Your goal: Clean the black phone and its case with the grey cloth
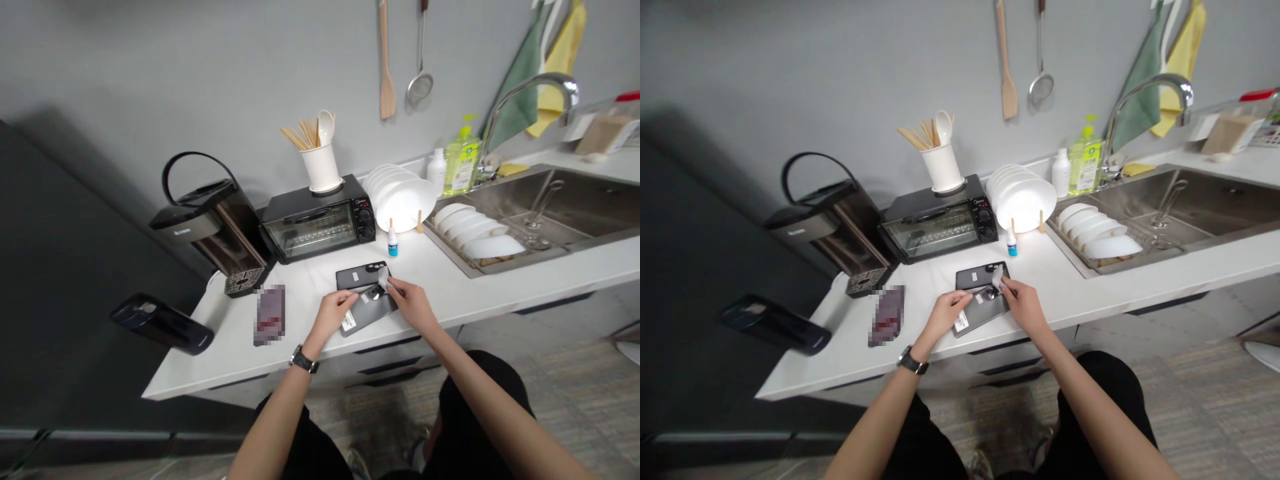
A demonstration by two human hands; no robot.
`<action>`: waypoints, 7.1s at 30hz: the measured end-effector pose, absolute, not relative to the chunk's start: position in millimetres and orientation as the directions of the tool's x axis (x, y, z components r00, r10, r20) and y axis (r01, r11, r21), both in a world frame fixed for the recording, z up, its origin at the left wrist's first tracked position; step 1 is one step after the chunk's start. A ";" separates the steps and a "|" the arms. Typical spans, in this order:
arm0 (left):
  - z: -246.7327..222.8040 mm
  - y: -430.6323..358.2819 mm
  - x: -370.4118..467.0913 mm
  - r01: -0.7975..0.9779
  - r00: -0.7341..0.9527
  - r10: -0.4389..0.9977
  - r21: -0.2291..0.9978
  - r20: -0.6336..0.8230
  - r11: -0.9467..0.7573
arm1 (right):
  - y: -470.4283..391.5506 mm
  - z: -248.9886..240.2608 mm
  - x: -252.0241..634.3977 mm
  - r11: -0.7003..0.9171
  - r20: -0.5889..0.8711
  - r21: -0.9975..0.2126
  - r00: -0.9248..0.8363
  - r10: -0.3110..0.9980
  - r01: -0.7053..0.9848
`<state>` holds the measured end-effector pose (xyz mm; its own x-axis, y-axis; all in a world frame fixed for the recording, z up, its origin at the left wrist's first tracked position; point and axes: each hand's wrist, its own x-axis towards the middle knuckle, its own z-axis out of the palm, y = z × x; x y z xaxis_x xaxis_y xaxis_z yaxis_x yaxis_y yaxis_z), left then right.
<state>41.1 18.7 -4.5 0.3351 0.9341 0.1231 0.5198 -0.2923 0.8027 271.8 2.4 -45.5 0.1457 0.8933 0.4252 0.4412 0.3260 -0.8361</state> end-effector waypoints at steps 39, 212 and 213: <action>-5.8 -42.1 0.5 0.647 0.362 0.910 0.648 0.203 -0.402 | -80.7 -43.4 258.5 0.404 0.464 -0.255 -0.255 0.848 0.879; -2.3 -38.3 13.9 0.707 0.452 0.864 0.502 0.223 -0.499 | -77.7 -33.8 248.0 0.495 0.405 -0.291 -0.363 0.839 0.819; -1.9 -38.2 14.3 0.710 0.447 0.865 0.499 0.227 -0.497 | -70.2 -36.5 261.5 0.433 0.417 -0.279 -0.298 0.859 0.857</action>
